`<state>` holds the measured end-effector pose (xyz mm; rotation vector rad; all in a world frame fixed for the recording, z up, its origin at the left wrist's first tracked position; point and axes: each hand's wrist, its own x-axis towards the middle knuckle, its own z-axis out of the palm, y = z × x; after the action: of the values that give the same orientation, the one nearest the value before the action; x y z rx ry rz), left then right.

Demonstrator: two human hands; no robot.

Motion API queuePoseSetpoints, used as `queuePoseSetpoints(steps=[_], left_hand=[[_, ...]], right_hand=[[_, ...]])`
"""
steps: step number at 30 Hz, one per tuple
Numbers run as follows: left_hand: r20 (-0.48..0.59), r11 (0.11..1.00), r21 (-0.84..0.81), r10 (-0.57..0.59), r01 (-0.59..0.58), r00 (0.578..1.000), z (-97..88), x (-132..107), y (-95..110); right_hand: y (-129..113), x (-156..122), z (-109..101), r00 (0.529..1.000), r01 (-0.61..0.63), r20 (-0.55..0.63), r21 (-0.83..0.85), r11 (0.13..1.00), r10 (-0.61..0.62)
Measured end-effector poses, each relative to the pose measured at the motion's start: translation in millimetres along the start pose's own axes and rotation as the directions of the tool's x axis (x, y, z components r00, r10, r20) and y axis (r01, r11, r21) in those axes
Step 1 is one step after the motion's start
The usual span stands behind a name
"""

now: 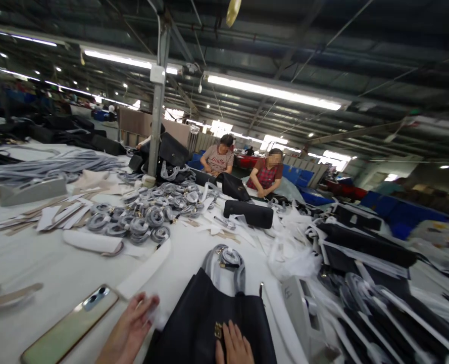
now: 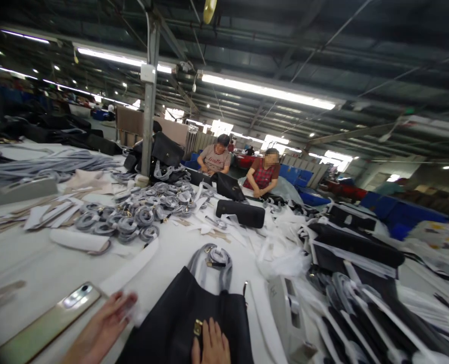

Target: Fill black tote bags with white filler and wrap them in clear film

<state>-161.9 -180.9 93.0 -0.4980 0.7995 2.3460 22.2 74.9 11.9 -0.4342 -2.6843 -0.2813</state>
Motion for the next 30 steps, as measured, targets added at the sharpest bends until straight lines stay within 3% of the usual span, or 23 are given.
queuePoseSetpoints(steps=[5, 7, 10, 13, 16, 19, 22, 26, 30], left_hand=[[0.075, 0.971, -0.032, 0.24, -0.238, 0.968, 17.9, -8.9, 39.1], [0.097, 0.923, 0.036, 0.377, -0.382, 0.921, 25.3, -7.9, 60.5], [0.125, 0.8, 0.17, 0.562, -0.576, 0.818, 35.8, -4.8, 99.1], [0.049, 0.742, 0.199, 0.645, -0.64, 0.763, 38.9, 2.1, 138.4], [-0.079, 0.79, 0.199, 0.603, -0.581, 0.794, 28.6, 7.8, 154.5], [-0.084, 0.883, 0.257, 0.426, -0.394, 0.901, 8.8, 5.8, 124.0], [-0.036, 0.916, 0.358, 0.208, -0.182, 0.978, -7.2, 0.9, 58.0], [-0.008, 0.858, 0.507, 0.097, -0.079, 0.995, -9.6, 1.6, -18.7], [-0.025, 0.768, 0.632, 0.157, -0.106, 0.987, -8.4, 6.7, -42.9]], right_hand=[[-3.5, 4.3, -31.8, 0.981, 0.139, 0.134, -0.003, 0.99, -0.138], [-2.7, 6.0, -33.9, 0.973, 0.188, 0.14, -0.006, 0.982, -0.186], [-1.6, 6.2, -30.6, 0.972, 0.215, 0.104, -0.024, 0.976, -0.211], [-2.4, 6.4, -27.3, 0.976, 0.204, 0.087, -0.024, 0.979, -0.201], [-5.2, 8.1, -27.9, 0.988, 0.132, 0.086, 0.0, 0.991, -0.131], [-9.4, 10.9, -31.1, 0.994, 0.034, 0.101, 0.036, 0.999, -0.038], [-14.0, 13.8, -36.5, 0.989, -0.028, 0.144, 0.078, 0.997, 0.016], [-19.8, 16.1, -47.4, 0.98, -0.092, 0.188, 0.117, 0.989, 0.069], [-23.7, 15.9, -56.3, 0.973, -0.127, 0.207, 0.118, 0.985, 0.101]])
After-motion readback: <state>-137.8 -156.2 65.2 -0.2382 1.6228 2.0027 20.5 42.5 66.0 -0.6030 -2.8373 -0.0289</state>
